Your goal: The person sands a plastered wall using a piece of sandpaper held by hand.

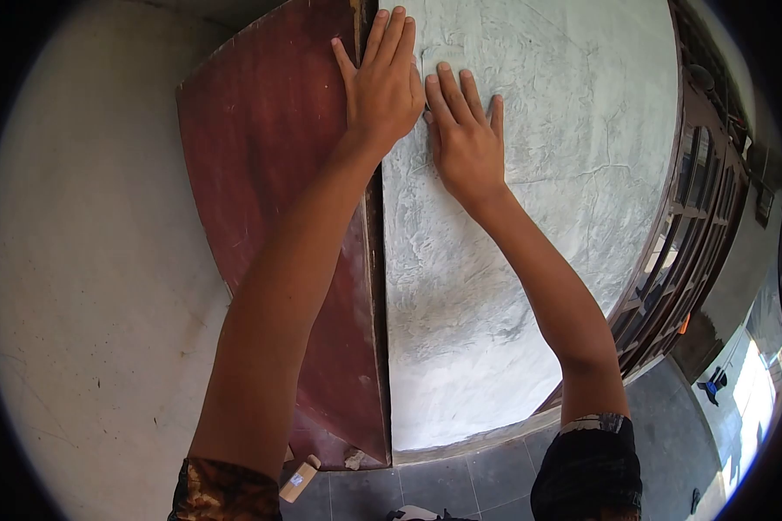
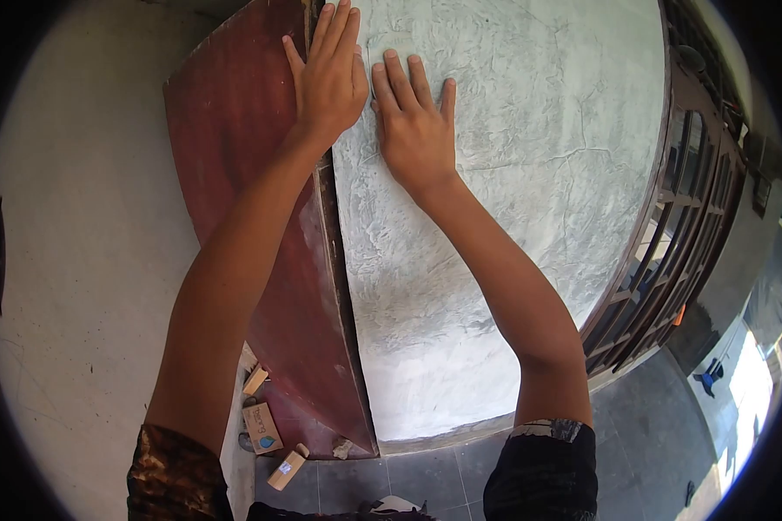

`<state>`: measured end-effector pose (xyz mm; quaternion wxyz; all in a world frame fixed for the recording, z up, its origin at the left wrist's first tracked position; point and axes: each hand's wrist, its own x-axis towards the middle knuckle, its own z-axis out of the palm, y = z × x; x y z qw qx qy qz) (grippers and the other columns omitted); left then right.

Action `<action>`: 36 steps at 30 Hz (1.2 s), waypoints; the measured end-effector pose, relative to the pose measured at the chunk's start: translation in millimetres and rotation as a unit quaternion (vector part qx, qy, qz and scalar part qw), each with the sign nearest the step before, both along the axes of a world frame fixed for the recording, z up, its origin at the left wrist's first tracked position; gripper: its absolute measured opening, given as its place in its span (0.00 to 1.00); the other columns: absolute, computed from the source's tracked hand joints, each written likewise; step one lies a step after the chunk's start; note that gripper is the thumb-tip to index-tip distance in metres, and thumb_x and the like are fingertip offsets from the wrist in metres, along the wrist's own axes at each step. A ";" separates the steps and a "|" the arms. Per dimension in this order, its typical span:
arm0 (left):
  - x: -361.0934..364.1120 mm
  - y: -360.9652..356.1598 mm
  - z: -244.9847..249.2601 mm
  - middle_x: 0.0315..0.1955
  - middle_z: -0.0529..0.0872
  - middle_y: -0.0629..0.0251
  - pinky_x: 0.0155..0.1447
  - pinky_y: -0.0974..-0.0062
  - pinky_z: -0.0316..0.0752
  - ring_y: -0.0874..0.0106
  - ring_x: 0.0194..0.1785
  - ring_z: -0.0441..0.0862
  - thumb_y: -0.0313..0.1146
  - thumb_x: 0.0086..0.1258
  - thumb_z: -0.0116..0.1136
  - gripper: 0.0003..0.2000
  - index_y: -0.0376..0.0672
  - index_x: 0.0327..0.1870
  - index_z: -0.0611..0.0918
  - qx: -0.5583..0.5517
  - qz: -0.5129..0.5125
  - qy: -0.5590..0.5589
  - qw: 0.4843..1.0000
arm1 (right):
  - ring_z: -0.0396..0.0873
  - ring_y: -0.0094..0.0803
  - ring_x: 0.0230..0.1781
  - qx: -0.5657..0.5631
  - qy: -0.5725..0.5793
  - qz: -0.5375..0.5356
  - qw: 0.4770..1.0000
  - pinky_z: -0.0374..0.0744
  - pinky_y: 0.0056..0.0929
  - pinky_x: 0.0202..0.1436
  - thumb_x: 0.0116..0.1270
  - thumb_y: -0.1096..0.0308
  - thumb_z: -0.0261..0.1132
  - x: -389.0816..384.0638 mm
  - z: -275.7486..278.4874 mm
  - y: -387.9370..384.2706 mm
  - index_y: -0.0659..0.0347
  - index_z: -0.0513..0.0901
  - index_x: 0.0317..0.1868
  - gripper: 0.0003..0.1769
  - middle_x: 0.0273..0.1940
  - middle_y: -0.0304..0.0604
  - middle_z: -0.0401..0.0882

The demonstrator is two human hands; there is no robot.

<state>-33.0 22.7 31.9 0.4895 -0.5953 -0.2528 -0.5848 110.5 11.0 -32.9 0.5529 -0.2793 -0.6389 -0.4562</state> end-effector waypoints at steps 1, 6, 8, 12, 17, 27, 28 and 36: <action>-0.3 -4.1 -1.9 0.81 0.66 0.63 0.80 0.23 0.37 0.64 0.86 0.56 0.31 0.77 0.48 0.26 0.39 0.77 0.72 -0.003 -0.001 -0.004 1.000 | 0.65 0.44 0.81 -0.003 -0.004 -0.001 1.000 0.62 0.75 0.75 0.80 0.61 0.59 1.5 -1.8 -1.0 0.52 0.74 0.75 0.26 0.79 0.39 0.69; -1.0 -16.0 -0.5 0.81 0.65 0.50 0.81 0.28 0.34 0.55 0.86 0.54 0.28 0.80 0.42 0.25 0.31 0.77 0.69 -0.052 -0.002 0.006 0.999 | 0.66 0.44 0.80 0.057 0.027 -0.011 0.998 0.62 0.75 0.76 0.81 0.60 0.58 0.8 67.2 8.8 0.51 0.74 0.75 0.25 0.79 0.38 0.69; -1.2 -13.5 0.3 0.81 0.65 0.50 0.81 0.28 0.34 0.56 0.86 0.54 0.28 0.80 0.42 0.25 0.31 0.77 0.69 -0.051 -0.002 0.008 0.999 | 0.65 0.44 0.80 0.065 0.038 -0.005 0.997 0.62 0.74 0.76 0.83 0.59 0.56 0.2 72.3 11.2 0.49 0.74 0.75 0.24 0.78 0.37 0.70; -0.4 -14.3 0.1 0.80 0.65 0.50 0.81 0.28 0.34 0.56 0.86 0.56 0.28 0.81 0.42 0.25 0.32 0.77 0.70 -0.044 0.000 0.002 0.999 | 0.66 0.44 0.80 0.026 0.020 -0.001 0.999 0.62 0.76 0.75 0.81 0.60 0.58 -0.3 4.8 2.3 0.52 0.74 0.74 0.24 0.78 0.38 0.70; -1.1 -11.7 -1.5 0.81 0.65 0.51 0.81 0.28 0.33 0.56 0.86 0.56 0.29 0.81 0.42 0.25 0.32 0.77 0.70 -0.035 -0.008 0.005 0.999 | 0.66 0.44 0.80 0.069 0.023 -0.010 0.997 0.65 0.78 0.72 0.79 0.62 0.60 0.4 46.6 6.9 0.54 0.75 0.73 0.25 0.76 0.40 0.72; -0.8 -12.3 0.0 0.81 0.64 0.50 0.81 0.28 0.32 0.55 0.86 0.54 0.28 0.81 0.40 0.25 0.31 0.77 0.69 -0.041 -0.011 0.005 0.999 | 0.66 0.44 0.80 0.018 -0.006 -0.018 1.000 0.64 0.77 0.73 0.80 0.62 0.58 0.2 2.8 -2.3 0.54 0.75 0.73 0.24 0.78 0.40 0.69; -0.9 -11.3 -0.1 0.81 0.64 0.50 0.81 0.28 0.32 0.55 0.86 0.54 0.28 0.81 0.40 0.25 0.31 0.77 0.69 -0.040 -0.011 0.005 0.999 | 0.66 0.44 0.80 0.038 0.004 -0.013 0.999 0.64 0.77 0.74 0.80 0.62 0.58 0.5 22.8 1.3 0.54 0.75 0.73 0.24 0.78 0.40 0.69; -1.5 -11.6 0.1 0.81 0.64 0.50 0.81 0.28 0.33 0.55 0.86 0.54 0.28 0.81 0.42 0.26 0.32 0.78 0.68 -0.049 -0.001 0.005 0.999 | 0.66 0.46 0.80 0.023 0.008 0.006 1.000 0.64 0.75 0.74 0.80 0.62 0.58 -2.6 0.5 -3.6 0.56 0.75 0.73 0.24 0.77 0.40 0.71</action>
